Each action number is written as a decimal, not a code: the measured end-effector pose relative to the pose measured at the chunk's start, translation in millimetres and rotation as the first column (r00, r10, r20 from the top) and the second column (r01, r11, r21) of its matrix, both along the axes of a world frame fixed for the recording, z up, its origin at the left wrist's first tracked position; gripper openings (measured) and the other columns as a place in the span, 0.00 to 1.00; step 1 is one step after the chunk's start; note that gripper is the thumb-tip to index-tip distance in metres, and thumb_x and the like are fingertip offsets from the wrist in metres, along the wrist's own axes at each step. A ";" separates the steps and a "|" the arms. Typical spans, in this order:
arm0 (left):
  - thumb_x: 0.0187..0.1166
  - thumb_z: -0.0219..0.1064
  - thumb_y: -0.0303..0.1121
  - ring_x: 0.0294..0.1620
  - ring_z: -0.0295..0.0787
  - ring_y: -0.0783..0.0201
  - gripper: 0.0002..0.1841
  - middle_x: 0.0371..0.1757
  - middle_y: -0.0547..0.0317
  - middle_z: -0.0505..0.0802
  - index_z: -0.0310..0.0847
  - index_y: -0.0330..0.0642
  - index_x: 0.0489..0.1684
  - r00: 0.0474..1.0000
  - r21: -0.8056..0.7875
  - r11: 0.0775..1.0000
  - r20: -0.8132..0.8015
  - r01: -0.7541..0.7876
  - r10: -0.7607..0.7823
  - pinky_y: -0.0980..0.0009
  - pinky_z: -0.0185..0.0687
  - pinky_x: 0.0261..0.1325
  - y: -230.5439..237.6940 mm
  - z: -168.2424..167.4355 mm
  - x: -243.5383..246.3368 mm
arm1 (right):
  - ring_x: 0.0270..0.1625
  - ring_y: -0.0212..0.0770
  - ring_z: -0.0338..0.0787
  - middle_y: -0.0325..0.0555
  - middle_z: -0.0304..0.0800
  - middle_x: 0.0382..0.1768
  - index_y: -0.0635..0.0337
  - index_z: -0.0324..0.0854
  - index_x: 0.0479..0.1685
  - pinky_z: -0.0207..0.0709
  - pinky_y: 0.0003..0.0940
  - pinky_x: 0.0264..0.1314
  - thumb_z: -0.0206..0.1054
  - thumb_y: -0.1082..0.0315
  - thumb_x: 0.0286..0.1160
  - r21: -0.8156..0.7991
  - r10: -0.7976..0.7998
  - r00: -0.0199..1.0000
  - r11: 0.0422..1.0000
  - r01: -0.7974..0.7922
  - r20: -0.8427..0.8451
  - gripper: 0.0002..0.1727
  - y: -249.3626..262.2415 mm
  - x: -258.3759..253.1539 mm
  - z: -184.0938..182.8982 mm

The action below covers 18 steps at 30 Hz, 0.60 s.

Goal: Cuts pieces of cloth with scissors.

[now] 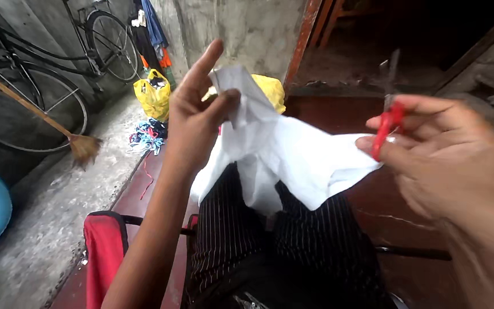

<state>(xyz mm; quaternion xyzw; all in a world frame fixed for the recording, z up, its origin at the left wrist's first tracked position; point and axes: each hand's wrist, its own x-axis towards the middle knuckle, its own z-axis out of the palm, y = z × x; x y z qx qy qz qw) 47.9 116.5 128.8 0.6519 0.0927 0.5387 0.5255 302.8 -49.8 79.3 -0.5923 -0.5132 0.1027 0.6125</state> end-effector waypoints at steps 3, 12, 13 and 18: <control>0.79 0.60 0.13 0.48 0.92 0.63 0.28 0.74 0.46 0.83 0.66 0.28 0.82 1.000 0.096 0.995 0.007 -0.020 0.019 0.67 0.93 0.50 1.7 0.2 -5.8 | 0.51 0.23 0.89 0.28 0.83 0.56 0.47 0.69 0.75 0.88 0.19 0.50 0.77 0.78 0.62 0.055 0.008 1.000 0.998 -0.007 -0.021 0.38 2.2 6.9 7.5; 0.73 0.67 0.16 0.39 0.93 0.60 0.37 0.79 0.56 0.80 0.69 0.54 0.86 0.827 -0.244 0.913 -0.542 -0.326 0.150 0.58 0.93 0.43 -34.2 -181.0 -66.2 | 0.47 0.53 0.91 0.58 0.82 0.65 0.57 0.76 0.74 0.89 0.56 0.46 0.75 0.81 0.63 -0.426 0.044 0.987 0.904 0.026 0.153 0.33 30.0 -14.4 -99.8; 0.73 0.68 0.16 0.40 0.93 0.61 0.37 0.78 0.57 0.81 0.70 0.52 0.86 0.843 -0.290 0.905 -0.524 -0.312 0.123 0.60 0.93 0.45 -36.7 -190.1 -69.1 | 0.49 0.54 0.92 0.58 0.81 0.66 0.55 0.75 0.75 0.90 0.57 0.48 0.76 0.79 0.65 -0.474 0.055 0.981 0.879 0.041 0.188 0.34 30.1 -18.7 -108.3; 0.73 0.74 0.24 0.41 0.93 0.63 0.39 0.81 0.61 0.78 0.68 0.58 0.88 0.870 -0.355 0.879 -0.479 -0.319 0.122 0.63 0.93 0.45 -41.2 -184.7 -69.4 | 0.52 0.51 0.91 0.52 0.82 0.68 0.51 0.71 0.79 0.89 0.54 0.48 0.80 0.67 0.66 -0.508 0.170 0.957 0.861 -0.028 0.235 0.37 17.1 -51.2 -114.5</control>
